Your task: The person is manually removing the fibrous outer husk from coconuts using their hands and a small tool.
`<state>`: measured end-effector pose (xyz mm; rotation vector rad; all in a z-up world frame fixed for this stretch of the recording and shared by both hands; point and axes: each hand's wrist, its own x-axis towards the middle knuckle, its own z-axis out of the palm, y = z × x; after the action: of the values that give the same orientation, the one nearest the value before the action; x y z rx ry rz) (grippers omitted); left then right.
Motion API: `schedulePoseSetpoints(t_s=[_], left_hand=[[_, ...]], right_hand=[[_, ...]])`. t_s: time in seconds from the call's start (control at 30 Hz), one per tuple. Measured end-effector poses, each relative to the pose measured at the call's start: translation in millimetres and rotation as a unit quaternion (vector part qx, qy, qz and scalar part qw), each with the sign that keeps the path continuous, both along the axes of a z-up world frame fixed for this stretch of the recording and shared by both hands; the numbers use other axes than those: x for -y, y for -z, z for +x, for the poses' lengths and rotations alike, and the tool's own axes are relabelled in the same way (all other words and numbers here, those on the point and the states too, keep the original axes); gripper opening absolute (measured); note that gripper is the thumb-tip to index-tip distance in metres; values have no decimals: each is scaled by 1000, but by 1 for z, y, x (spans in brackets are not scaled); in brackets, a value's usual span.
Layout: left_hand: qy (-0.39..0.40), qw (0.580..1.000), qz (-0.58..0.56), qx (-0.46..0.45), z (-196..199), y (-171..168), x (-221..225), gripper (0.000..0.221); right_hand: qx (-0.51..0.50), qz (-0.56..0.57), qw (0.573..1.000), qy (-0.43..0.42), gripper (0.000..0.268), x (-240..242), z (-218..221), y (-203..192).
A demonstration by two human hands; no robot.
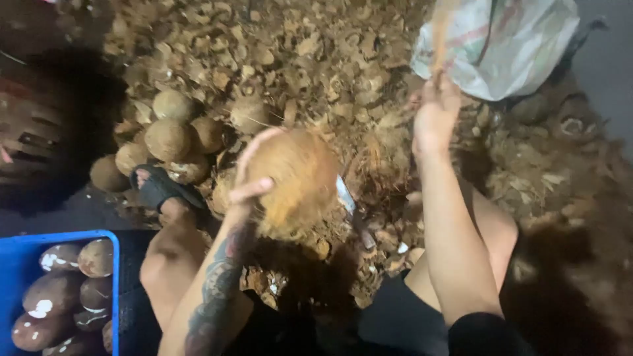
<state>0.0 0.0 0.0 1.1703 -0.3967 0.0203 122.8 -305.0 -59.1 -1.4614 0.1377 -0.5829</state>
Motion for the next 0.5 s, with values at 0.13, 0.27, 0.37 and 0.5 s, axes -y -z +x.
schedulePoseSetpoints(t_s=[0.13, 0.27, 0.37, 0.5], left_hand=[[-42, 989, -129, -64, 9, 25, -5, 104], [-164, 929, -270, -192, -11, -35, 20, 72], [-233, 879, -341, -240, -12, -61, 31, 53], [-243, 890, -299, -243, -8, -60, 29, 51]], right_hand=[[-45, -144, 988, -19, 39, 28, -10, 40], [-94, -325, 940, 39, 46, 19, -34, 77], [-195, -459, 866, 12, 52, 22, -36, 112], [-473, -592, 631, -169, 50, 38, -24, 175]])
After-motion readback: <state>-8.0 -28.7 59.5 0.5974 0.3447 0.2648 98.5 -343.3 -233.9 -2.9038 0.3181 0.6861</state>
